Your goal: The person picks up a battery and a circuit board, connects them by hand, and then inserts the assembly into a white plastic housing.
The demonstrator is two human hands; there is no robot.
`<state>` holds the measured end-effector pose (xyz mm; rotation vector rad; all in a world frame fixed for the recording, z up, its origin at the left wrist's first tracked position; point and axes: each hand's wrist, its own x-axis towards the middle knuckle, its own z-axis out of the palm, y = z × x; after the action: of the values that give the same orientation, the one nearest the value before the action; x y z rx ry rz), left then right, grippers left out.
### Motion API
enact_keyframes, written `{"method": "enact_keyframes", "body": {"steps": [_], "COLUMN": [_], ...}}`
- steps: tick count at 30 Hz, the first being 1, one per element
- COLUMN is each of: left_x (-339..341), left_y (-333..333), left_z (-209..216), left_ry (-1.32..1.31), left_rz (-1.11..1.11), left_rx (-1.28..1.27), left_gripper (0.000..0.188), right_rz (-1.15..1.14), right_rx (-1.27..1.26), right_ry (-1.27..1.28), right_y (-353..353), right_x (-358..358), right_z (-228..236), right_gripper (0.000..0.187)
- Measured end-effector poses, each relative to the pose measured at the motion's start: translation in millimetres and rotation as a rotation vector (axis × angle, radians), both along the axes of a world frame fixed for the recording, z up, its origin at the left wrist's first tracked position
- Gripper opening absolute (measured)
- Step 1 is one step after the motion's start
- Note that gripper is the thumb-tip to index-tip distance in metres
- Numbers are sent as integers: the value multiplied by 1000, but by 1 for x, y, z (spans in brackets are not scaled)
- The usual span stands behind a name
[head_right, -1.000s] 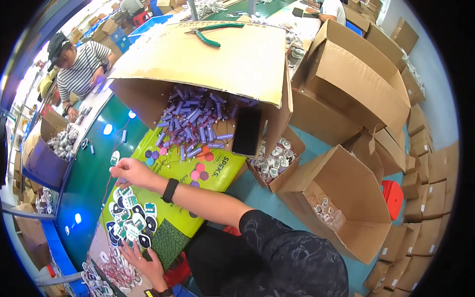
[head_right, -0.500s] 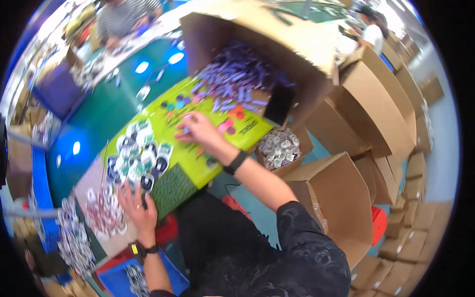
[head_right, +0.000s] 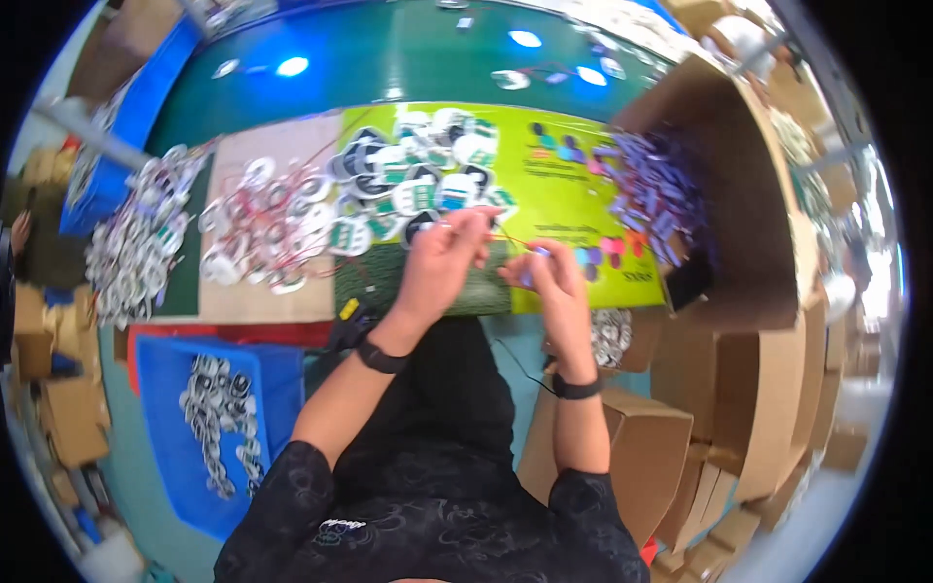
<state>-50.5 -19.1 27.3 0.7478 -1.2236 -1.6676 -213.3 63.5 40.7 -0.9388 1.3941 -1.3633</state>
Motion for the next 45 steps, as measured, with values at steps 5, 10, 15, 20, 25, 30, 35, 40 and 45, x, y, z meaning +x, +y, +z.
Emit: {"method": "enact_keyframes", "body": {"steps": [5,10,15,20,25,30,35,40,45], "left_x": [7,5,3,2,5,34,59,54,62], "left_y": [18,25,26,28,32,8,-9,-11,-14], "left_z": [20,30,32,33,30,28,25,8,5], "left_ry": [-122,-409,-536,-605,-643,-804,-1054,-1088,-1101], "left_rz": [76,114,177,114,106,273,325,289,395], "left_rx": [-223,-742,-941,-918,-909,-853,-842,-898,-963], "left_gripper": [19,20,30,32,37,29,36,46,21], "right_rz": [78,132,44,-11,-104,-183,-246,-206,-194], "right_rx": [-82,-282,-219,-300,-292,-195,-142,-181,-152], "right_ry": [257,347,389,498,664,78,-1,-59,-12], "right_y": [13,10,14,16,20,11,-9,-32,-36], "right_x": [-7,13,21,17,4,-20,-41,-50,-47], "right_z": [-9,18,11,9,9,0,-6,-22,-38], "right_gripper": [39,61,58,56,29,17,26,25,21]}}
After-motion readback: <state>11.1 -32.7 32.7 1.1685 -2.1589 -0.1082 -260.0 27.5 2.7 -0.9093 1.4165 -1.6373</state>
